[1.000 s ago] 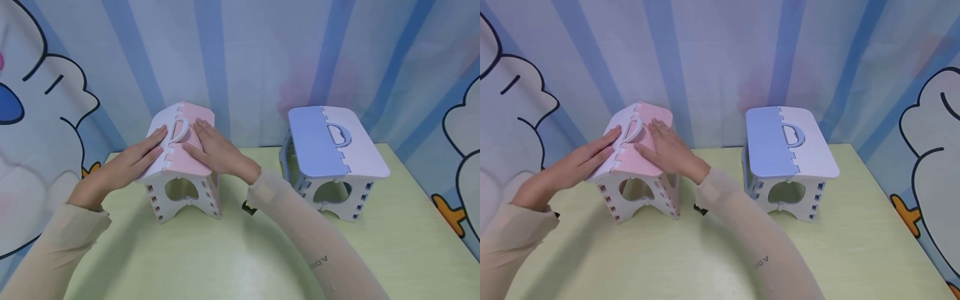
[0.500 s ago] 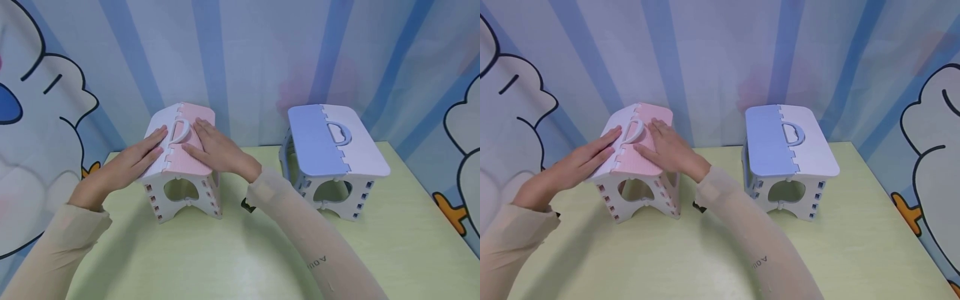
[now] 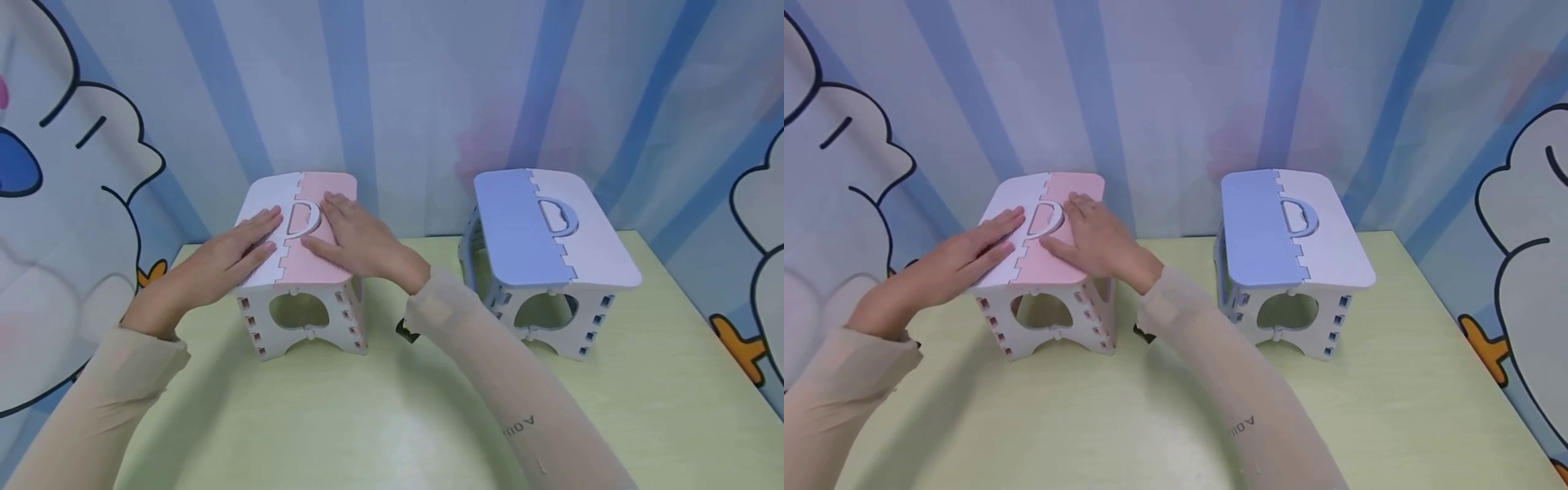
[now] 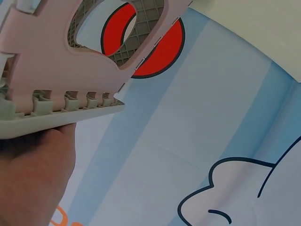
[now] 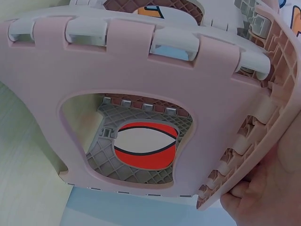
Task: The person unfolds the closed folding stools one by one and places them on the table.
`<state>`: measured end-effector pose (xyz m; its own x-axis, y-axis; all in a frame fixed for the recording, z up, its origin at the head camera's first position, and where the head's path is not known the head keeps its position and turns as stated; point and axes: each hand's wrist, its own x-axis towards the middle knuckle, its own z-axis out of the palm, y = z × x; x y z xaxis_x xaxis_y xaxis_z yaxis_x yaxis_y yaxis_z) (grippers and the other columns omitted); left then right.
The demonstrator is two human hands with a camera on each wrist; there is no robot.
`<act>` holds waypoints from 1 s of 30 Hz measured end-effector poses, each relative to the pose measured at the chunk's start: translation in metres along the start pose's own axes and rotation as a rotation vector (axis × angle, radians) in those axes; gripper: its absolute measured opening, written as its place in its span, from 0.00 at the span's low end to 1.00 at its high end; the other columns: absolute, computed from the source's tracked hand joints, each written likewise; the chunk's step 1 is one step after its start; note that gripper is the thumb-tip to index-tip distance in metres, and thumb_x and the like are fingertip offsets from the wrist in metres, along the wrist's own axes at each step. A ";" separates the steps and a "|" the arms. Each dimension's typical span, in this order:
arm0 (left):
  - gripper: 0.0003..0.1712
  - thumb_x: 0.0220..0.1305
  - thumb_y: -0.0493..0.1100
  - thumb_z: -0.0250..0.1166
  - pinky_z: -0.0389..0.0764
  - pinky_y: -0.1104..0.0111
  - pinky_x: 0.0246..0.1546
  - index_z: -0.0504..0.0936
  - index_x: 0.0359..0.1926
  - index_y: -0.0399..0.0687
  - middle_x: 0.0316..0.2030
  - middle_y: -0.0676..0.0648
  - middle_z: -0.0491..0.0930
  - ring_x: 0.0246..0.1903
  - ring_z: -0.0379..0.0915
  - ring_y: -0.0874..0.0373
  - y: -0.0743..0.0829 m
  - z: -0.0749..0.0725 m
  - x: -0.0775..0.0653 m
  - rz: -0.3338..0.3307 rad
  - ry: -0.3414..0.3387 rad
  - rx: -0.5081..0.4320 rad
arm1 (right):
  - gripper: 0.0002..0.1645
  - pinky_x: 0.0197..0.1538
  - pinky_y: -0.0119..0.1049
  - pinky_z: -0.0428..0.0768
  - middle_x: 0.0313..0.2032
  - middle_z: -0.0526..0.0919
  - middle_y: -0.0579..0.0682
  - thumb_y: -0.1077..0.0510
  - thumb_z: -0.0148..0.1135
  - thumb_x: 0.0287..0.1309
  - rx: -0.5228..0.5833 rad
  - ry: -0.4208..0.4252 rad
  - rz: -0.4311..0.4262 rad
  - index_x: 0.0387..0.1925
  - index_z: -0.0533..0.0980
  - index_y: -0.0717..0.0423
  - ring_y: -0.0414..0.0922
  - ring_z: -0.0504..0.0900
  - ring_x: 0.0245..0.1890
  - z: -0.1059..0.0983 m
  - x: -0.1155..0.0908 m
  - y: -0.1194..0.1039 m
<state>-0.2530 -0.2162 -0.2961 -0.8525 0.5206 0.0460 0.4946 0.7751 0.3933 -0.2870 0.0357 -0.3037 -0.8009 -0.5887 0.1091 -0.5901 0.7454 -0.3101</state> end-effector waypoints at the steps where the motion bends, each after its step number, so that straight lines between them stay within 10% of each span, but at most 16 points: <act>1: 0.36 0.79 0.56 0.45 0.45 0.40 0.71 0.47 0.80 0.52 0.79 0.52 0.41 0.77 0.33 0.49 0.000 0.000 0.001 0.002 0.002 0.003 | 0.49 0.76 0.39 0.47 0.78 0.44 0.56 0.32 0.40 0.73 -0.002 -0.002 0.002 0.78 0.45 0.63 0.49 0.42 0.77 0.000 0.000 0.000; 17: 0.36 0.79 0.57 0.43 0.47 0.43 0.72 0.48 0.79 0.50 0.79 0.50 0.42 0.77 0.35 0.49 0.003 0.006 0.005 0.011 0.030 0.069 | 0.48 0.76 0.40 0.47 0.78 0.45 0.53 0.32 0.44 0.72 0.063 0.033 0.022 0.78 0.48 0.59 0.47 0.42 0.77 0.000 -0.003 0.008; 30: 0.32 0.77 0.55 0.50 0.56 0.35 0.66 0.58 0.77 0.62 0.76 0.49 0.55 0.74 0.47 0.43 0.007 0.006 -0.003 0.015 0.179 -0.032 | 0.43 0.76 0.42 0.47 0.77 0.50 0.55 0.38 0.47 0.74 0.217 0.129 -0.018 0.77 0.53 0.58 0.46 0.42 0.77 -0.005 -0.014 0.006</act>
